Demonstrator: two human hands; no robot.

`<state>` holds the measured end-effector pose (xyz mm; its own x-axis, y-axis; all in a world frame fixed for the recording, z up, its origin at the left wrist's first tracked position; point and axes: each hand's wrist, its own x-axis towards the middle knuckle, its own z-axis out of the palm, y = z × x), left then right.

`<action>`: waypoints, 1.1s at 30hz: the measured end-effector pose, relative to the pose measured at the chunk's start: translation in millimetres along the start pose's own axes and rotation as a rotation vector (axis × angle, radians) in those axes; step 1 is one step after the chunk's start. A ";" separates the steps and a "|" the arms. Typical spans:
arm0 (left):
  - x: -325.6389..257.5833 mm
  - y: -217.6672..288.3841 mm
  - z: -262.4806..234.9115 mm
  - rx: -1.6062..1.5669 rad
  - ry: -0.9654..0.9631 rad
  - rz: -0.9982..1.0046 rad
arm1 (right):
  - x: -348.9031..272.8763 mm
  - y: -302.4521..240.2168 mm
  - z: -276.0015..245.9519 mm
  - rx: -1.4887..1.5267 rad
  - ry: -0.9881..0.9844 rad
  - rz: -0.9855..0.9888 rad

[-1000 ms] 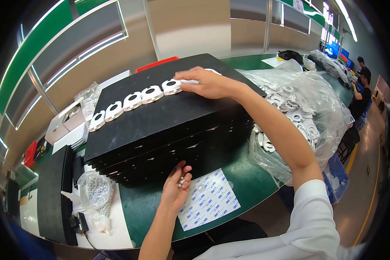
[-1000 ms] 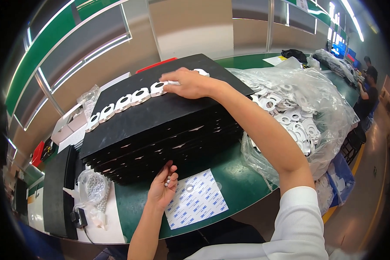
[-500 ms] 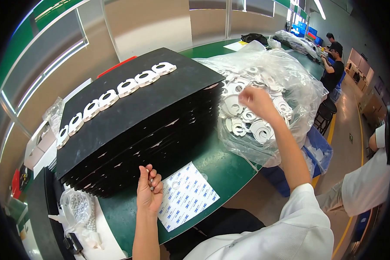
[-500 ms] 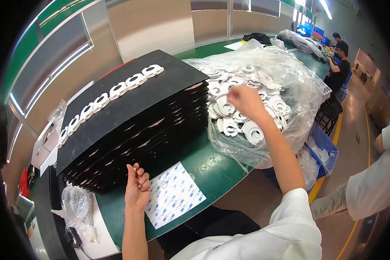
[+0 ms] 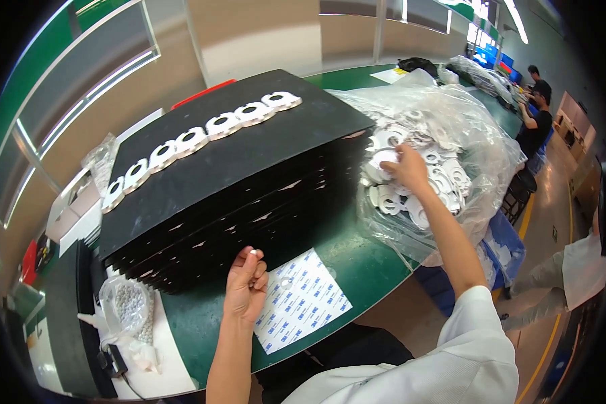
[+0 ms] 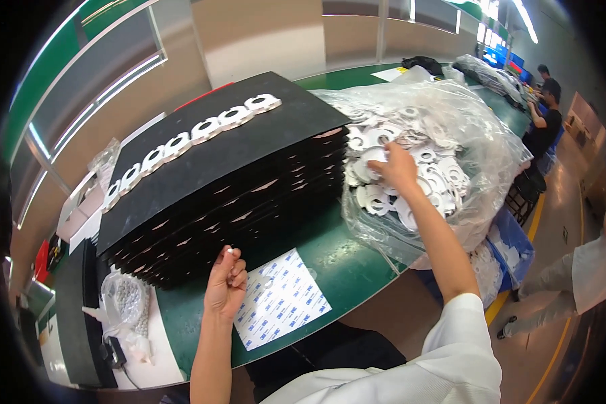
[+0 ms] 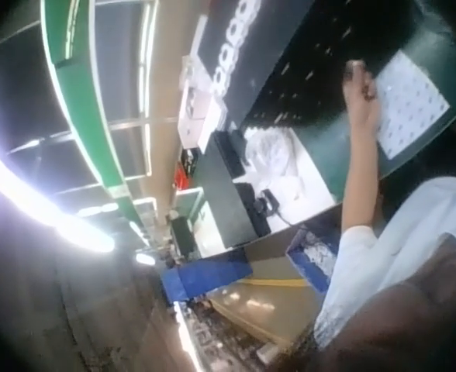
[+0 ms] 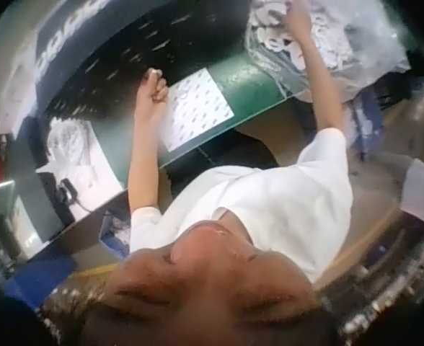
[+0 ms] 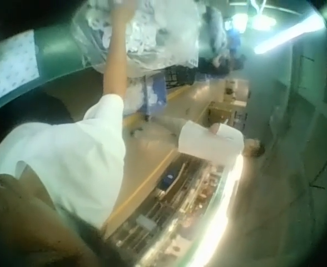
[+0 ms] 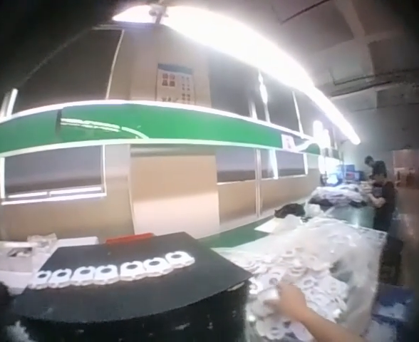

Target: The person assembles small white circular components by hand, then places the assembled components onto black trays.

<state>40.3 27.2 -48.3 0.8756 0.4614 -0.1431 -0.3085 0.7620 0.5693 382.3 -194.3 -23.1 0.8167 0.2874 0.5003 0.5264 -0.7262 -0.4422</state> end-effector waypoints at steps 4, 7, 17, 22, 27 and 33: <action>-1.6 5.2 -2.8 -0.017 -0.032 -0.025 | -3.7 -4.5 -24.5 0.026 -0.021 -0.006; -2.2 4.6 4.8 -0.016 -0.043 -0.015 | -17.9 -0.6 -46.4 0.025 0.166 -0.335; -0.5 1.9 2.6 -0.022 -0.051 -0.022 | -117.3 -92.4 -79.1 1.033 -0.391 0.128; 0.2 0.3 3.1 -0.045 -0.042 -0.035 | -159.9 -106.4 -46.4 0.978 -0.649 0.123; 2.2 2.6 -2.2 -0.020 -0.027 -0.019 | -175.4 -150.0 -27.2 1.239 -0.620 0.102; 3.3 3.9 -2.8 0.004 0.017 0.009 | -187.1 -156.0 2.0 1.027 -0.775 -0.052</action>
<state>40.9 32.9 -48.7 0.8663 0.4761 -0.1511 -0.3152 0.7557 0.5741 147.9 -133.5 -49.2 0.5316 0.8375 0.1263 0.2187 0.0083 -0.9758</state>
